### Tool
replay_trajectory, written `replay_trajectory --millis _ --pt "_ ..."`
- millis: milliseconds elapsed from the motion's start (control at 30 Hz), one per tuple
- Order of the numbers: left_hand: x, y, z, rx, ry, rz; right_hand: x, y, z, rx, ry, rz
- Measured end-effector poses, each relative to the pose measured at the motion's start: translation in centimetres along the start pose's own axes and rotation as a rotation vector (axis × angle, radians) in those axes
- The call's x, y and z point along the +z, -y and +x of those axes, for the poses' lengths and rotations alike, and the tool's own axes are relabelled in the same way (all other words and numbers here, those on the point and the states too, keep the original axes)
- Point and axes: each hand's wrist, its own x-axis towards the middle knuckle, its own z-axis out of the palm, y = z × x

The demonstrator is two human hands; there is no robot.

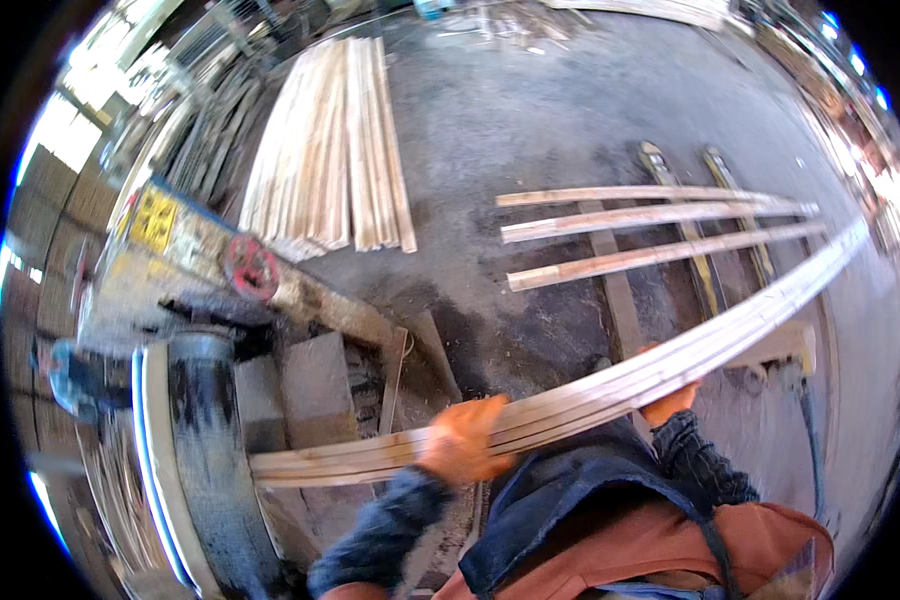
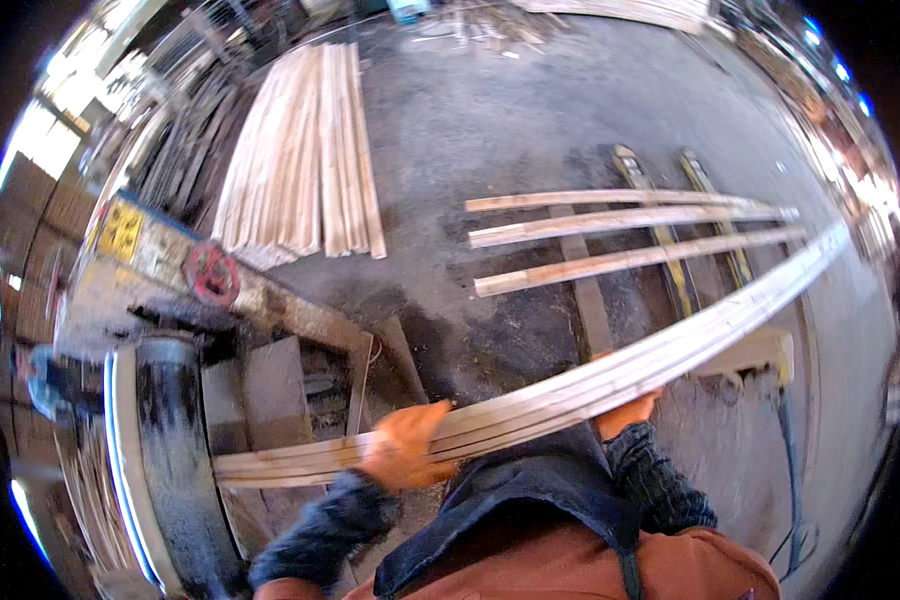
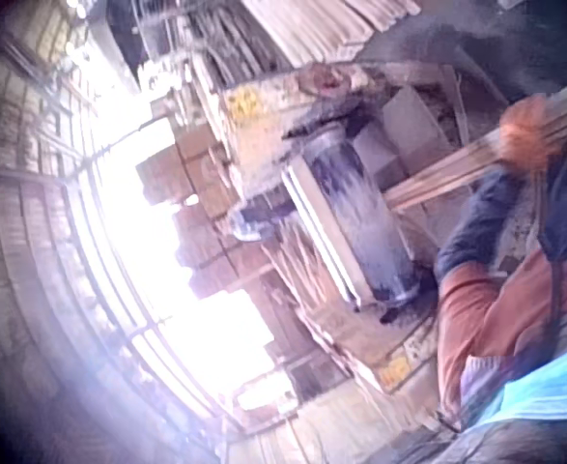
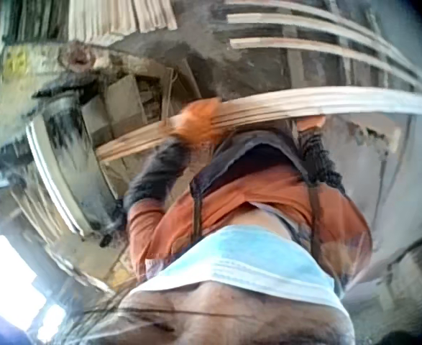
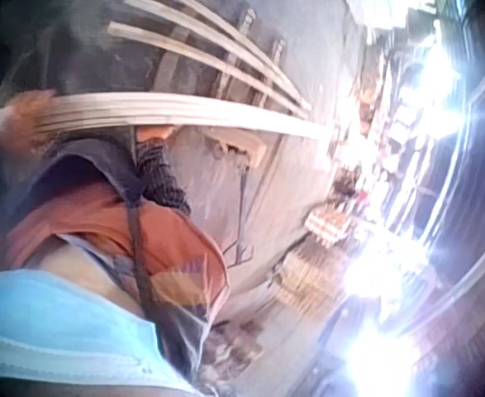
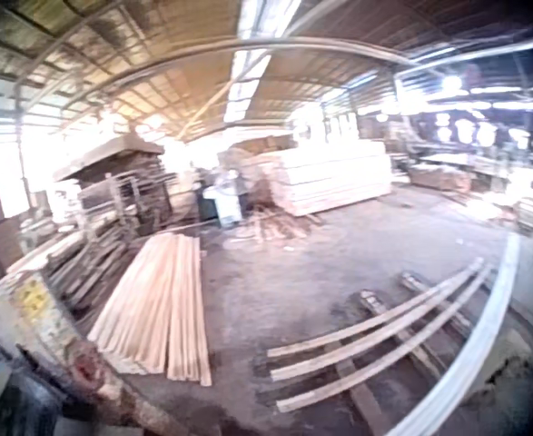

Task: The person operates a control panel, then picks up long wood planks and feeds them into a processing machine.

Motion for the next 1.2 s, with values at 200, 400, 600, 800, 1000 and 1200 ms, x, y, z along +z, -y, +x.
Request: replay_trajectory --millis 200,400,600,800,1000,1200 --pt "3.8 -5.9 9.3 -0.011 0.035 -0.111 4.2 -6.5 -5.1 -0.258 -0.586 -0.754" --pt "2.4 -1.6 5.0 0.088 0.006 -0.14 15.1 -5.6 -8.7 -0.778 -0.353 -2.508" --pt "0.4 2.7 -1.1 0.082 0.011 -0.089 15.5 1.9 -9.9 -0.587 -0.339 -3.304" --pt "-0.8 4.8 -5.4 -0.041 0.014 0.07 13.1 0.1 -5.2 -0.461 -0.219 -3.256" --pt "2.7 -1.9 2.4 0.156 -0.279 0.019 11.2 -5.8 0.3 -0.724 -0.116 -3.174" --pt "6.0 -2.9 5.2 0.052 -0.338 0.05 10.2 -11.7 5.2 -0.757 0.048 -3.106"
